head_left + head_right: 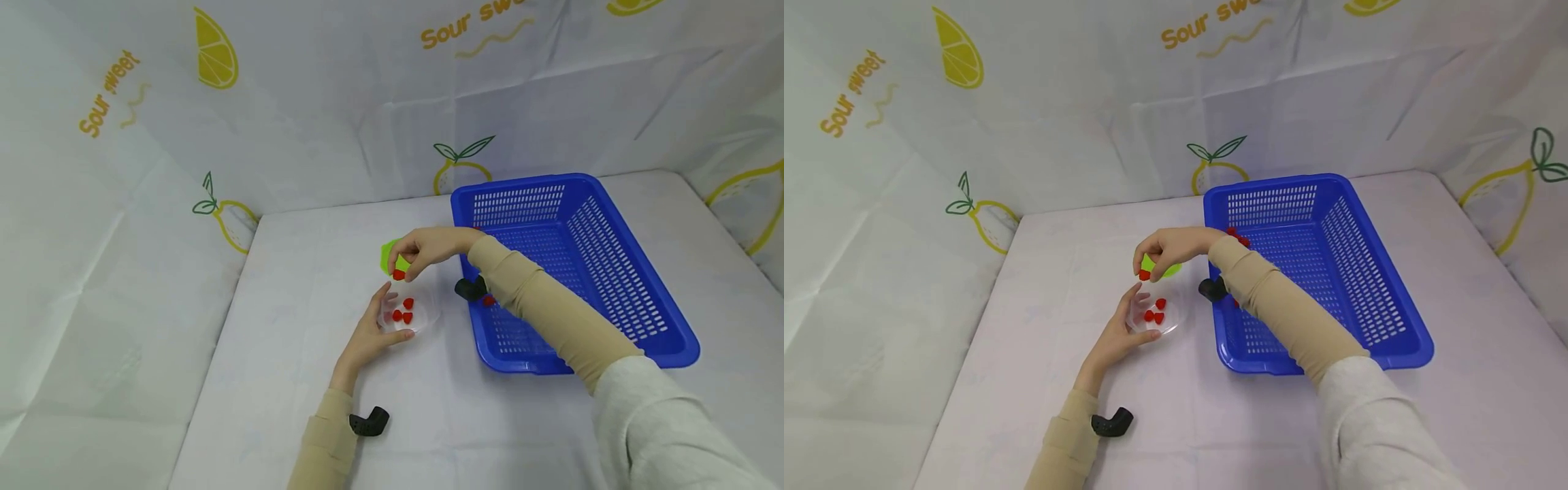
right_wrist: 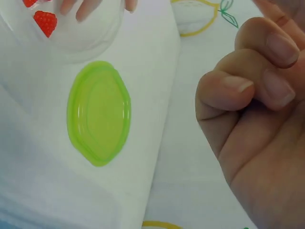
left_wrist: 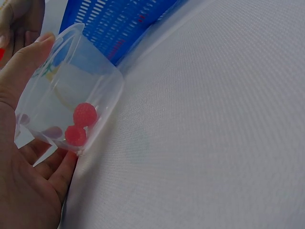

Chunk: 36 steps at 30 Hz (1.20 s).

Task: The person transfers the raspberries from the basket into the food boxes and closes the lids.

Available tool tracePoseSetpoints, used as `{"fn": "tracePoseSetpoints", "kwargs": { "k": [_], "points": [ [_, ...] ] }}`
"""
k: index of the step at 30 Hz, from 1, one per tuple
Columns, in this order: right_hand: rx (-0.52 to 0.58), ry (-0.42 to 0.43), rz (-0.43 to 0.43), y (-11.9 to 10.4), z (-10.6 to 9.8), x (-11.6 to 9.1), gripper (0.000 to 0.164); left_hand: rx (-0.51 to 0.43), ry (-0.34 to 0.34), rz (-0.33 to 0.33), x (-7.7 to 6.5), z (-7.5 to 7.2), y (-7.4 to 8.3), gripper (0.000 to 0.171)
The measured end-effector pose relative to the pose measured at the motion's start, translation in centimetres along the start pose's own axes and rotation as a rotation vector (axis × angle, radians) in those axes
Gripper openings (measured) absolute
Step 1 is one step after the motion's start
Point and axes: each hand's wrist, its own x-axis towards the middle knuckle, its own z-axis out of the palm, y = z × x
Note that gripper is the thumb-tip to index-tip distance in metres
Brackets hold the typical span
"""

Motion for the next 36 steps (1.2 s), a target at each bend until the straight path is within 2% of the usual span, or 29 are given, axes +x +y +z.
{"fn": "tracePoseSetpoints", "kwargs": {
  "k": [3, 8, 10, 13, 15, 19, 30, 32, 36],
  "points": [
    [-0.01, -0.03, 0.016, 0.3, 0.4, 0.8, 0.027, -0.002, -0.013, -0.011, -0.1, -0.1, 0.5, 0.094],
    [-0.036, -0.076, 0.051, 0.8, 1.1, 2.0, 0.027, 0.008, -0.033, -0.054, -0.9, -0.5, 2.3, 0.094],
    [-0.049, -0.095, 0.062, 0.9, 1.3, 2.4, 0.027, 0.008, -0.028, -0.072, -0.9, -0.5, 2.2, 0.095],
    [-0.062, -0.125, 0.085, 1.0, 1.6, 2.9, 0.027, 0.006, -0.015, -0.083, -0.5, -0.2, 1.0, 0.098],
    [-0.071, -0.146, 0.096, 1.1, 1.8, 3.1, 0.027, 0.001, -0.005, -0.076, -0.2, -0.1, 0.2, 0.099],
    [-0.091, -0.157, 0.104, 1.5, 2.1, 3.5, 0.026, -0.009, 0.007, -0.046, 0.0, 0.0, -0.2, 0.098],
    [-0.122, -0.176, 0.143, 2.1, 2.9, 4.2, 0.026, -0.022, -0.008, -0.038, -0.1, 0.0, -0.2, 0.094],
    [-0.124, -0.171, 0.149, 2.2, 2.9, 4.3, 0.026, -0.024, -0.018, -0.046, -0.5, -0.2, 0.8, 0.093],
    [-0.122, -0.162, 0.159, 2.1, 3.0, 4.3, 0.026, -0.032, -0.01, -0.04, -0.4, -0.1, 0.8, 0.093]
  ]
}}
